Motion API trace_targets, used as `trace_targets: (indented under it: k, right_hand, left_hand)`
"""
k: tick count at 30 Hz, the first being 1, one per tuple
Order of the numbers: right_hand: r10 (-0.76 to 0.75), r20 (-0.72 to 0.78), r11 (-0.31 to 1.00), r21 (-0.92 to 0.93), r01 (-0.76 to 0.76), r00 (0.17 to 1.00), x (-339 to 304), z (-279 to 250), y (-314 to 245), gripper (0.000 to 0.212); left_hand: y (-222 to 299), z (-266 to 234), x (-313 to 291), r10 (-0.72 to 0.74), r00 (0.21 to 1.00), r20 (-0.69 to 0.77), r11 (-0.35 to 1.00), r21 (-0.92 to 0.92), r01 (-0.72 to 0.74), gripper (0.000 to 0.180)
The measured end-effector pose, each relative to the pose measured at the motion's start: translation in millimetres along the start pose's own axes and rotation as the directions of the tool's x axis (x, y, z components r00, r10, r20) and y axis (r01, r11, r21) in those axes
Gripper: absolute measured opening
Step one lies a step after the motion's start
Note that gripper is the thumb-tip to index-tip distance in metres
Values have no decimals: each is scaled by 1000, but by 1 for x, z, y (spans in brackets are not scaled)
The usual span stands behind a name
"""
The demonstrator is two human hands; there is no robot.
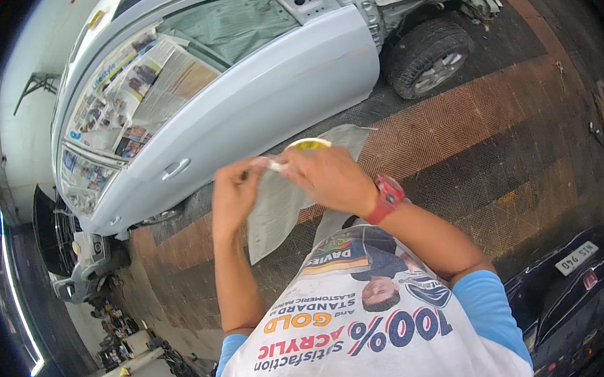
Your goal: The person places newspaper sheets over a white car door and secures them with masking tape. They smooth the paper and tape along the door edges and window frame, then open the door to continue taping the inner edge and handle area.
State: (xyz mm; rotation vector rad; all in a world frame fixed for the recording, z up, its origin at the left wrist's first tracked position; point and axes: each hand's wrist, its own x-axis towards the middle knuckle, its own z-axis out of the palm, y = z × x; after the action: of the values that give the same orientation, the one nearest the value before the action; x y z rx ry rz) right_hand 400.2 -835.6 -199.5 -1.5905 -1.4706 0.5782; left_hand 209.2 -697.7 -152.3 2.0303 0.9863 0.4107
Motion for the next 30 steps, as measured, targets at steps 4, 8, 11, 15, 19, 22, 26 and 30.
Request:
trace_targets:
  k: [4, 8, 11, 15, 19, 22, 26, 30]
  right_hand:
    - [129, 115, 983, -144, -112, 985, -50, -3, 70, 56]
    - [163, -72, 960, -218, -175, 984, -98, -20, 183, 60]
    - [340, 109, 933, 86, -350, 934, -104, -20, 183, 64]
    - [424, 230, 812, 332, -481, 876, -79, -11, 160, 67]
    - [409, 239, 741, 476, -474, 880, -53, -2, 155, 63]
    - [378, 283, 715, 516, -472, 882, -41, 1, 154, 58]
    - [347, 287, 718, 532, -450, 893, -31, 6, 160, 53]
    - [357, 198, 802, 435, -409, 913, -27, -3, 151, 50]
  left_hand:
    - [17, -23, -1, -13, 998, -55, 971, 236, 26, 25]
    - [37, -44, 6, 42, 996, -83, 988, 153, -29, 28]
    - [53, -60, 9, 35, 999, -24, 979, 203, -30, 28]
    - [78, -79, 9, 105, 994, -7, 981, 164, -102, 33]
    - [107, -94, 4, 138, 989, 43, 953, 266, -145, 30]
    - [121, -99, 0, 169, 985, 27, 940, 296, -170, 29]
    - [126, -107, -2, 217, 976, 22, 933, 290, -214, 27]
    - [124, -119, -5, 234, 972, -21, 923, 320, -215, 28]
